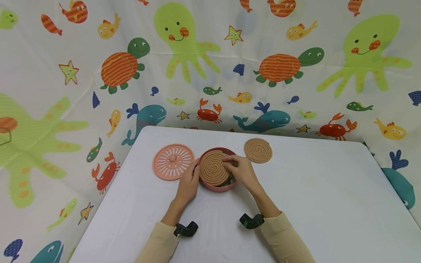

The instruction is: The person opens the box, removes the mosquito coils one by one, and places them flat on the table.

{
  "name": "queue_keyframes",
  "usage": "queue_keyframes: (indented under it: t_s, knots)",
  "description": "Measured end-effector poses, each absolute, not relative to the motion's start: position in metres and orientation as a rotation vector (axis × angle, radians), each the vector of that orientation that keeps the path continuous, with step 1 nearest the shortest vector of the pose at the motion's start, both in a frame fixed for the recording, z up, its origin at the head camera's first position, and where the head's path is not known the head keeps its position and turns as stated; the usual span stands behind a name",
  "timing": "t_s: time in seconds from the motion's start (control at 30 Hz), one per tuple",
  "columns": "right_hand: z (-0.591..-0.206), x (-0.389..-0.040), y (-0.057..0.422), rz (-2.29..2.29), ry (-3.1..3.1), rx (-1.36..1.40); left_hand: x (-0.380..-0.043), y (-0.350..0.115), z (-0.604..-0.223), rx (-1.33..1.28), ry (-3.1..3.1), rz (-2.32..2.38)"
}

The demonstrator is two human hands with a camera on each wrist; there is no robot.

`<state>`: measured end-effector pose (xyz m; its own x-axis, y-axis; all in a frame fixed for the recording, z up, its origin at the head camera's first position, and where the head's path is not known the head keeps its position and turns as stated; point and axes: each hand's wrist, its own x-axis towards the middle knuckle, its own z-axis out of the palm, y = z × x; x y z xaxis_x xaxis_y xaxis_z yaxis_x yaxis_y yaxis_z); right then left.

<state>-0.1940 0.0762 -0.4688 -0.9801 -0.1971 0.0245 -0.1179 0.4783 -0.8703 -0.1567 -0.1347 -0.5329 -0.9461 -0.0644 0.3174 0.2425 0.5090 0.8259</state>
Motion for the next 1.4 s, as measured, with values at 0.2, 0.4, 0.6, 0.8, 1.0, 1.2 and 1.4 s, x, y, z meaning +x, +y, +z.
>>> queue_keyframes:
  t_s: [0.2, 0.4, 0.6, 0.8, 1.0, 1.2, 1.4]
  knots:
    - [-0.469, -0.194, 0.078, -1.550, 2.632, -0.288, -0.157, -0.135, -0.533, -0.137, -2.457, -1.411]
    - [-0.467, -0.194, 0.081, -1.554, 2.627, -0.287, -0.158, -0.135, -0.535, -0.137, -2.457, -1.410]
    - [-0.467, -0.195, 0.083, -1.558, 2.617, -0.270, -0.157, -0.135, -0.536, -0.146, -2.449, -1.410]
    - [-0.467, -0.195, 0.084, -1.566, 2.609, -0.277, -0.158, -0.135, -0.537, -0.132, -2.462, -1.405]
    - [-0.466, -0.196, 0.086, -1.581, 2.597, -0.279, -0.158, -0.136, -0.538, -0.138, -2.462, -1.394]
    - [-0.465, -0.197, 0.088, -1.585, 2.604, -0.283, -0.158, -0.135, -0.537, -0.142, -2.452, -1.396]
    - [-0.465, -0.200, 0.091, -1.601, 2.608, -0.295, -0.158, -0.135, -0.536, -0.125, -2.459, -1.400]
